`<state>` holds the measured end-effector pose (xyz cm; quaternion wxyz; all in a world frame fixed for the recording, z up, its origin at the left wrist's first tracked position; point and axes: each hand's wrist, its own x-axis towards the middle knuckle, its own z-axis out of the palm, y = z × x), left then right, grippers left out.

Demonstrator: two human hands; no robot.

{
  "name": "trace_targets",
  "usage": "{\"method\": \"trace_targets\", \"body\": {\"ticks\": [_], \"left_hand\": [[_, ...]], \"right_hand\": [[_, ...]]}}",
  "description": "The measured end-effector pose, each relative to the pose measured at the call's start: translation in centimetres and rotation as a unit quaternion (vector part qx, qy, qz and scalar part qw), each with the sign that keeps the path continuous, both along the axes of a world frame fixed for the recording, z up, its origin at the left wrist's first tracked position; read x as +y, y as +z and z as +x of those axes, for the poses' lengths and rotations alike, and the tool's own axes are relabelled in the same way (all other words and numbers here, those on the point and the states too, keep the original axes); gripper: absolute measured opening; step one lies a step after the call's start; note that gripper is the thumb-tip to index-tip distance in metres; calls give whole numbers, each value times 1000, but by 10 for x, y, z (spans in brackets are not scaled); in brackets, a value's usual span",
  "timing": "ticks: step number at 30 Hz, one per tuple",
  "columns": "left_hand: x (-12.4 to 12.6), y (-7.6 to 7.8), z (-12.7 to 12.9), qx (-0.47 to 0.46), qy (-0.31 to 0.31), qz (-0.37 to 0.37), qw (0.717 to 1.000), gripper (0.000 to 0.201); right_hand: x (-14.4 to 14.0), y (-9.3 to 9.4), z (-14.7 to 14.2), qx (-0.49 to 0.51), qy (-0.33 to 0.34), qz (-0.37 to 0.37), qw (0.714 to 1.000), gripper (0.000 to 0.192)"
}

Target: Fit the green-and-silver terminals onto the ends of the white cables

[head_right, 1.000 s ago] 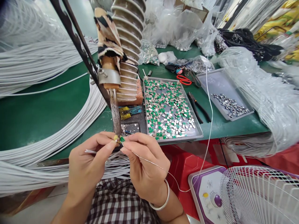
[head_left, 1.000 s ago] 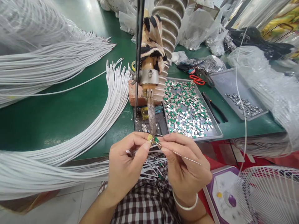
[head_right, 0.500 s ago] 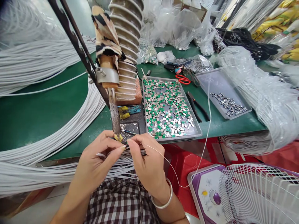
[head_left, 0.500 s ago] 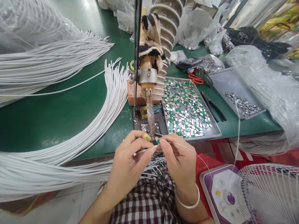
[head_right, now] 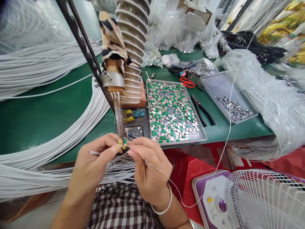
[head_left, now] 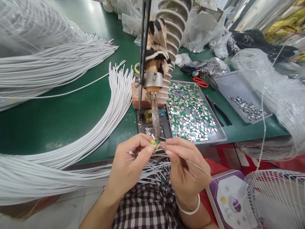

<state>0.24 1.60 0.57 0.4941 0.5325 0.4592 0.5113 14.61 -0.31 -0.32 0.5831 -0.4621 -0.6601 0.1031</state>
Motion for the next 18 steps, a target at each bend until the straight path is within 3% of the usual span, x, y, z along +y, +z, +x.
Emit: {"method": "trace_targets", "body": {"ticks": [8, 18], "left_hand": [[0, 0, 0, -10, 2, 11, 1000, 23], [-2, -2, -1, -25, -24, 5, 999, 24]], "right_hand": [[1, 7, -1, -35, -20, 15, 999, 26], [-4, 1, 2, 46, 26, -30, 998, 31]]}}
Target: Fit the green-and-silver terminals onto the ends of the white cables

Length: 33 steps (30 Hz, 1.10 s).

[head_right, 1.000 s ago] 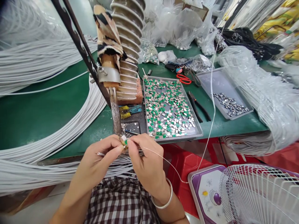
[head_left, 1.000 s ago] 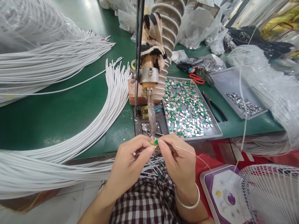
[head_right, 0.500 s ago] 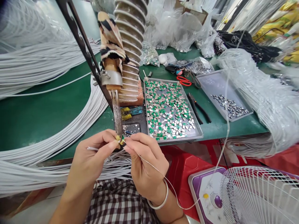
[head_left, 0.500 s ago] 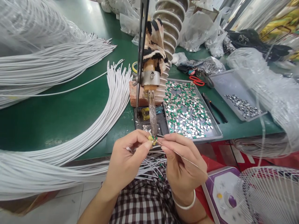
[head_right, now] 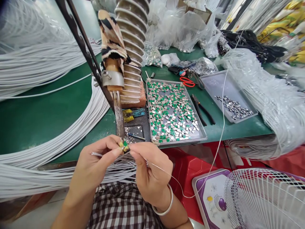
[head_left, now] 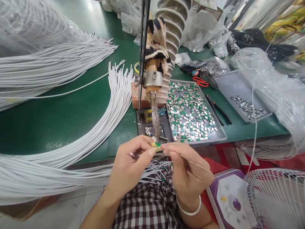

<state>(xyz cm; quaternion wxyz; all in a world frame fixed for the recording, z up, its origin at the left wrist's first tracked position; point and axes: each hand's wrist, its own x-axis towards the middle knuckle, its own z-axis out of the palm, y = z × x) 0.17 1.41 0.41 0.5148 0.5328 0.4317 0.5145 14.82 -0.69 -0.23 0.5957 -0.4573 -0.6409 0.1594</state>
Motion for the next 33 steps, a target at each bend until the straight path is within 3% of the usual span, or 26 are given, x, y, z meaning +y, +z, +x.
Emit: {"method": "trace_targets", "body": {"ticks": [5, 10, 13, 15, 18, 20, 22, 27, 30, 33], "left_hand": [[-4, 0, 2, 47, -16, 27, 998, 24], [-18, -4, -2, 120, -76, 38, 989, 23], [-30, -10, -7, 162, -33, 22, 986, 27], [-37, -14, -8, 182, -28, -19, 983, 21], [-41, -20, -5, 202, -106, -34, 973, 35], [-41, -20, -4, 210, -146, -22, 966, 48], [-40, -19, -5, 226, -156, -15, 961, 46], [-40, -13, -11, 195, -104, 62, 973, 11], [-42, -12, -11, 156, -57, 68, 984, 20], [-43, -13, -9, 156, -58, 51, 985, 25]], "right_hand": [[0, -2, -2, -10, -1, -48, 999, 29], [-3, -4, 1, 74, 17, -73, 995, 22], [-6, -2, 9, 97, 44, -85, 991, 19], [-9, 2, 13, 64, 86, -85, 991, 16], [-13, 6, 14, -46, 175, -81, 980, 8], [-15, 6, 13, -92, 188, -75, 975, 3], [-16, 5, 12, -91, 167, -76, 979, 3], [-17, 1, 17, -6, 153, -94, 984, 3], [-16, 1, 18, 8, 174, -109, 979, 9], [-15, 1, 18, 7, 170, -114, 979, 17]]}}
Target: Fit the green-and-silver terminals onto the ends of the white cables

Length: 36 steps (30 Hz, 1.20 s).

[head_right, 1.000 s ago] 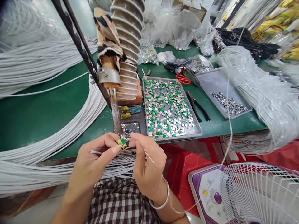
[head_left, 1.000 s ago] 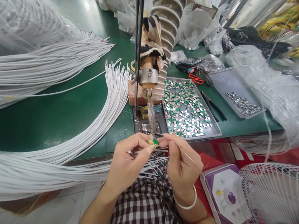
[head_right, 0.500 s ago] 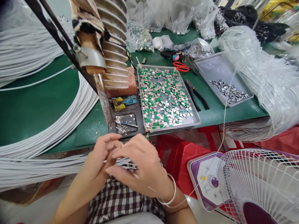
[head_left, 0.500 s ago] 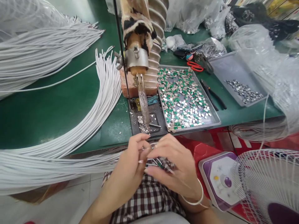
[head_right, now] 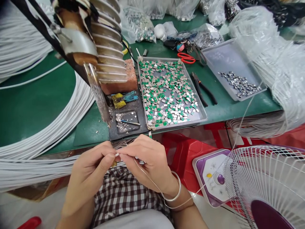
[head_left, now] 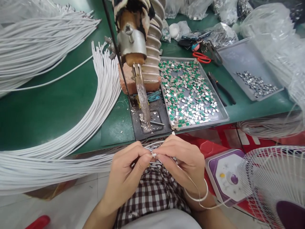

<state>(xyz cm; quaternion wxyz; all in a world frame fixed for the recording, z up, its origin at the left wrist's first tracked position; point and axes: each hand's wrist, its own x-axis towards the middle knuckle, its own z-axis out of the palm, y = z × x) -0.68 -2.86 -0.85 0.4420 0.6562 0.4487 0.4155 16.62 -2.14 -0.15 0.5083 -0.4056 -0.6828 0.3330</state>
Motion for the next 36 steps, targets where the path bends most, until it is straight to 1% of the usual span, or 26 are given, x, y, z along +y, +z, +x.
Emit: {"method": "trace_targets", "body": {"ticks": [7, 11, 13, 15, 16, 17, 18, 19, 20, 21, 23, 25, 26, 28, 31, 33, 34, 36], "left_hand": [[5, 0, -1, 9, 10, 5, 1000, 25], [9, -2, 0, 16, 7, 41, 999, 18], [9, -3, 0, 15, 8, 57, 998, 17], [9, -5, -1, 14, 8, 67, 998, 17], [9, -7, -3, 14, 10, 71, 997, 18], [9, -8, -4, 17, 16, 74, 997, 19], [9, -10, -6, 20, 27, 77, 996, 21], [9, -12, -7, 24, 35, 79, 996, 21], [9, -14, -7, 26, 35, 79, 996, 22], [9, -16, -6, 26, 36, 76, 996, 22], [8, -18, -3, 19, 36, 58, 998, 22], [6, -18, 2, 7, 43, 34, 998, 22], [6, -18, 4, 1, 48, 26, 999, 22], [5, -18, 6, -4, 57, 20, 998, 21], [5, -18, 4, 1, 61, 28, 998, 20], [5, -19, 3, -2, 75, 24, 997, 19], [6, -18, 2, -12, 90, 17, 996, 18], [7, -17, 3, -42, 120, 0, 992, 17]], "right_hand": [[2, -2, 0, 19, -3, -26, 999, 15], [2, 4, -2, 34, -12, -116, 993, 19], [3, 8, -1, 30, -2, -161, 987, 20], [6, 11, 5, 13, 10, -177, 984, 21], [9, 11, 10, -5, -5, -170, 985, 21], [13, 11, 17, -36, -43, -152, 987, 21], [19, 11, 25, -82, -100, -124, 984, 20], [26, 10, 33, -140, -172, -90, 971, 19], [33, 9, 41, -211, -220, -56, 951, 13], [40, 8, 48, -284, -235, -40, 929, 6], [54, 6, 57, -393, -206, -47, 895, 9], [65, 3, 58, -439, -179, -50, 879, 15], [69, 2, 57, -439, -176, -45, 880, 17], [74, -2, 54, -409, -184, -29, 893, 18], [75, -5, 53, -352, -204, -5, 913, 11], [73, -5, 54, -339, -204, 12, 919, 16], [70, -3, 53, -319, -197, 17, 927, 19], [63, 1, 49, -225, -177, 8, 958, 19]]}}
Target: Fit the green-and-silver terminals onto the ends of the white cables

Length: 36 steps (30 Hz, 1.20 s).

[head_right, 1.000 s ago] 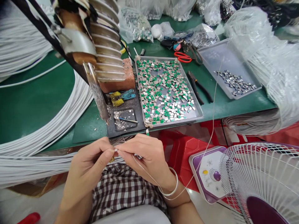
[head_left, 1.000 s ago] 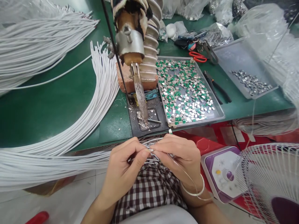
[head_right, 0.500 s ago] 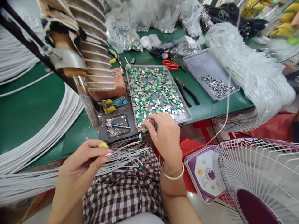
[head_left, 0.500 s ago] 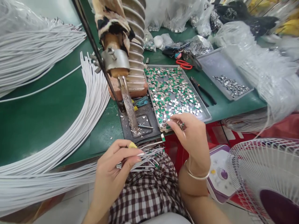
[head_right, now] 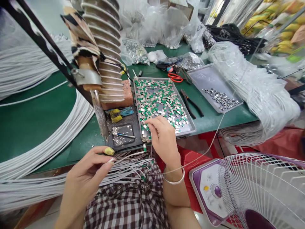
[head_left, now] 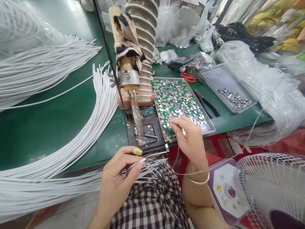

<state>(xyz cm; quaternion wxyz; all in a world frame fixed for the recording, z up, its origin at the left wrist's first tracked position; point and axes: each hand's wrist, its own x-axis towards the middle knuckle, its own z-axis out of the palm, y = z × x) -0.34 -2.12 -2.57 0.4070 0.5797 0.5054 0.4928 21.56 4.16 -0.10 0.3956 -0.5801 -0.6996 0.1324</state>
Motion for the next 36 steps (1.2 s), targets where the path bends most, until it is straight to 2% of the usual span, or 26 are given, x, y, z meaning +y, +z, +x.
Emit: {"method": "trace_targets", "body": {"ticks": [3, 4, 7, 10, 17, 25, 31, 36], "left_hand": [[5, 4, 4, -33, -4, -14, 999, 19], [7, 5, 5, -41, -10, -19, 999, 20], [12, 10, 9, -61, -22, -34, 997, 20], [16, 14, 13, -70, -25, -35, 997, 21], [20, 20, 16, -68, 15, -13, 997, 17], [17, 22, 13, -69, 5, -14, 998, 18], [20, 26, 11, -58, 10, -24, 998, 19], [24, 30, 9, -54, 15, -17, 998, 18]], "right_hand": [[-15, 6, -15, 220, 13, -37, 975, 6], [-20, 7, -22, 264, 14, -50, 963, 8], [-35, 8, -42, 326, 19, -66, 943, 8], [-45, 5, -56, 350, 22, -55, 935, 12], [-48, -6, -66, 302, 22, 15, 953, 15], [-51, -5, -67, 260, 18, 54, 964, 14], [-57, -14, -62, 170, -7, 108, 980, 44], [-54, -9, -64, 134, 22, 189, 973, 32]]}}
